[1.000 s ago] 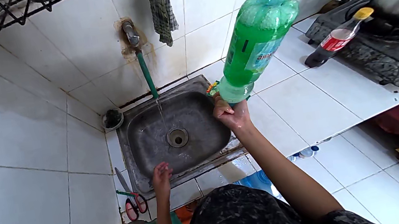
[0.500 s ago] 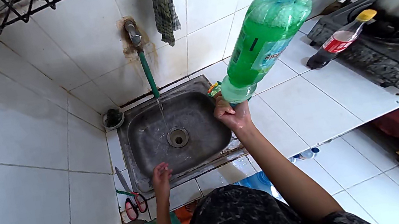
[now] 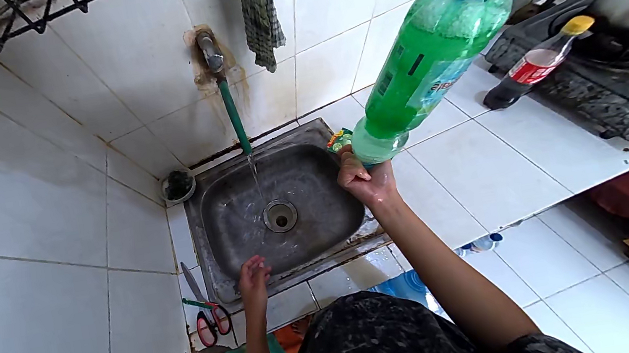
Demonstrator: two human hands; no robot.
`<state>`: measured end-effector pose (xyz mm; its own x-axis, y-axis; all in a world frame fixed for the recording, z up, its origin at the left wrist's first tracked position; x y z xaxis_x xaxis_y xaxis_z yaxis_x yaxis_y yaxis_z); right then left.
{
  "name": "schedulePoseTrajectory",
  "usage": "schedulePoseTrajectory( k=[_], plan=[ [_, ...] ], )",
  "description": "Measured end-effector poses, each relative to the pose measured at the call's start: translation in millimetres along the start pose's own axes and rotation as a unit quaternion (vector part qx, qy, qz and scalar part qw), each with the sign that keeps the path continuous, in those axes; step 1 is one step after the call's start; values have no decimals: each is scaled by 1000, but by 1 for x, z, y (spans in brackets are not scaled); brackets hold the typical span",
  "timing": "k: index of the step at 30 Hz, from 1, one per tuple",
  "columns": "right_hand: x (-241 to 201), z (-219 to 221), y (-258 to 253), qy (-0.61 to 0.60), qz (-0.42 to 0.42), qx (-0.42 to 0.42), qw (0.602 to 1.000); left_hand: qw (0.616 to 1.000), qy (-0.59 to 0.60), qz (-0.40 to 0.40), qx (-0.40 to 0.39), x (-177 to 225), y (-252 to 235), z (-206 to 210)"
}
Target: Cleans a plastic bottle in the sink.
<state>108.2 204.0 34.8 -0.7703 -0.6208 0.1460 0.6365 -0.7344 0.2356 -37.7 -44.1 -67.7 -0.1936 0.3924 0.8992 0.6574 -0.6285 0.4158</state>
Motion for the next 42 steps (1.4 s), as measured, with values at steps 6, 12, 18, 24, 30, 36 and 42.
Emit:
schedulePoseTrajectory(
  k=[6,12,18,24,30,36,42],
  plan=[
    [-1,-1,0,3,-10,11,1000,1000,-5,3,2,-1,-1,1],
    [-2,-1,2,13,-32,14,999,1000,-4,2,1,0,-1,1],
    [-1,0,6,27,-42,27,998,1000,-10,-1,-2,2,0,3],
    [7,3,9,59,-41,59,996,999,-20,35,-14,32,-2,9],
    [24,6,15,105,-41,102,988,976,-37,208,-45,125,7,20],
    [10,8,16,333,-131,92,929,960,90,229,-136,193,-3,30],
    [-12,40,31,682,-242,28,690,958,275,16,-78,152,-19,39]
  ],
)
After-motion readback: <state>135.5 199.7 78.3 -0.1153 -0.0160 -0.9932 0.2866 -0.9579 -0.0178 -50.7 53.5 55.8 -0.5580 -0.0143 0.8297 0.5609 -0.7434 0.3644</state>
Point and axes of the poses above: each hand's wrist, its own y-axis away from the middle knuckle, its own z-axis out of the palm, x = y × z, the point moved 2 cm from there along -y, towards the middle knuckle, and after that the axes turned 6 degrees about -y, right-handed, at the moved point
